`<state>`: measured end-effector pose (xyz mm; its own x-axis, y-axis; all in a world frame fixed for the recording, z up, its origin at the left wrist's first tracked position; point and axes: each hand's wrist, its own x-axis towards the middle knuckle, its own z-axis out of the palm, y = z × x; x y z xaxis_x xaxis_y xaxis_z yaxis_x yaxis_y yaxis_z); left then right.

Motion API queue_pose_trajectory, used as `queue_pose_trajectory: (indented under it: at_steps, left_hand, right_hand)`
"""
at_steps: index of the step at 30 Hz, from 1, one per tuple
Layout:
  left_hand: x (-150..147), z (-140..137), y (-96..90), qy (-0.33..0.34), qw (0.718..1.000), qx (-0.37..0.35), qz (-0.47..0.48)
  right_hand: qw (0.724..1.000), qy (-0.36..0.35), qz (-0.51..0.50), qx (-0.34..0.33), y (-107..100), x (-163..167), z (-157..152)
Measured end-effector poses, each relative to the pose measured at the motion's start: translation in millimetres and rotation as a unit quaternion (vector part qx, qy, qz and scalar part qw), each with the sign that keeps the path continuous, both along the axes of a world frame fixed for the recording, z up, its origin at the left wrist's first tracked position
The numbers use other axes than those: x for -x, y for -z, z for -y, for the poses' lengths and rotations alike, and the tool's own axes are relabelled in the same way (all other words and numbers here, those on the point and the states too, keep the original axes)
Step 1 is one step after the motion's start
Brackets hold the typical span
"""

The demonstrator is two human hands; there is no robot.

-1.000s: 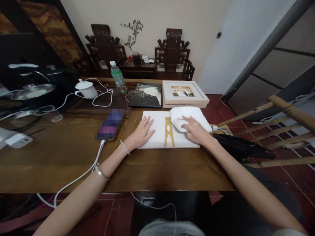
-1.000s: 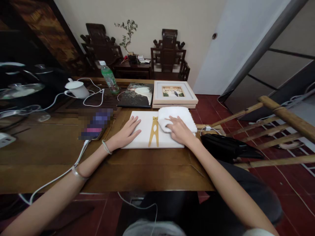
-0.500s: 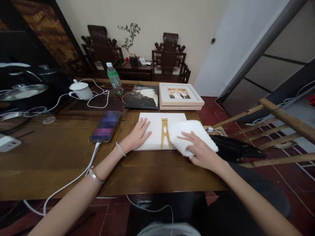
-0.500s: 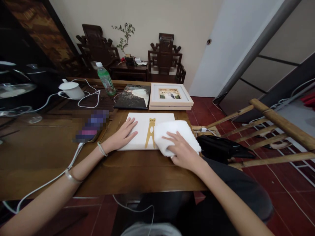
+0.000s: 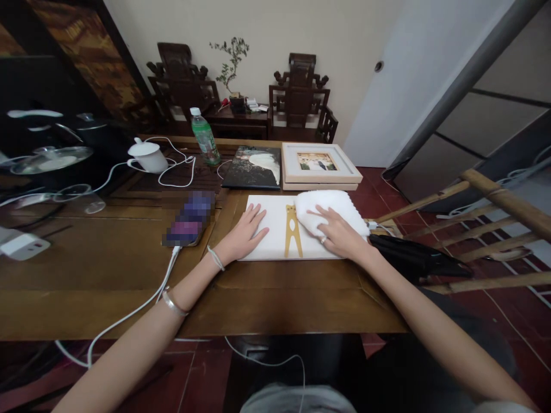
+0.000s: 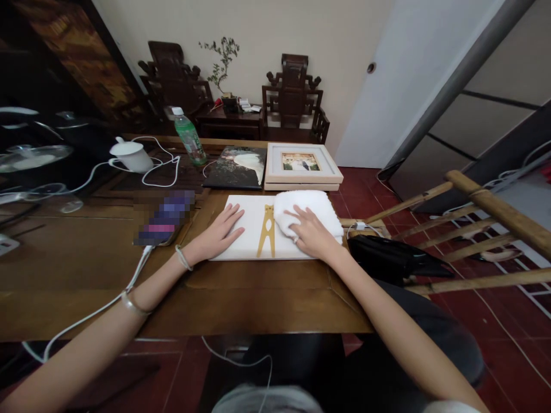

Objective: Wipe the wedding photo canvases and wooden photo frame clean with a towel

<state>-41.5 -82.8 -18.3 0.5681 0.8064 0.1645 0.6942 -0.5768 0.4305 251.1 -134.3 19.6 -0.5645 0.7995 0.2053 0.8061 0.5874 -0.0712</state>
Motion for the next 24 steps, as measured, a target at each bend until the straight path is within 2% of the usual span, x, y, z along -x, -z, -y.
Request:
queue_pose_trajectory:
  at_steps: [5,7,9,11,13,20,22,24]
  left_hand:
    - [-0.4,-0.2,1.4,0.0,1.0,-0.009,0.002]
    - [-0.5,-0.2,1.3,0.001,1.0,-0.011,-0.001]
    - [-0.5,0.1,0.5,0.002,1.0,-0.011,-0.005]
    - [-0.4,0.4,-0.4,0.003,1.0,-0.011,-0.007]
    - [0.0,0.6,-1.1,0.004,1.0,-0.012,-0.008]
    - [1.8,0.2,-1.2,0.005,1.0,-0.007,-0.004]
    - [2.0,0.2,-0.9,0.004,1.0,-0.005,0.002]
    - [2.0,0.3,-0.5,0.004,1.0,-0.007,0.006]
  right_hand:
    - [0.999,-0.036,0.006,0.009,-5.5,3.6,79.0]
    - [0.999,-0.042,0.006,0.019,-8.9,4.6,99.5]
    - [0.999,-0.043,0.003,0.024,-11.0,3.7,106.4]
    - [0.999,-0.043,-0.006,0.023,-10.5,1.0,98.6]
    - [0.999,-0.037,-0.019,0.018,-8.0,-1.8,78.3]
    - [0.999,0.036,-0.006,-0.028,-3.3,2.4,-20.8]
    - [0.998,0.047,-0.003,-0.034,-3.1,4.6,-35.2]
    - [0.998,0.054,-0.004,-0.036,-1.9,5.8,-36.7]
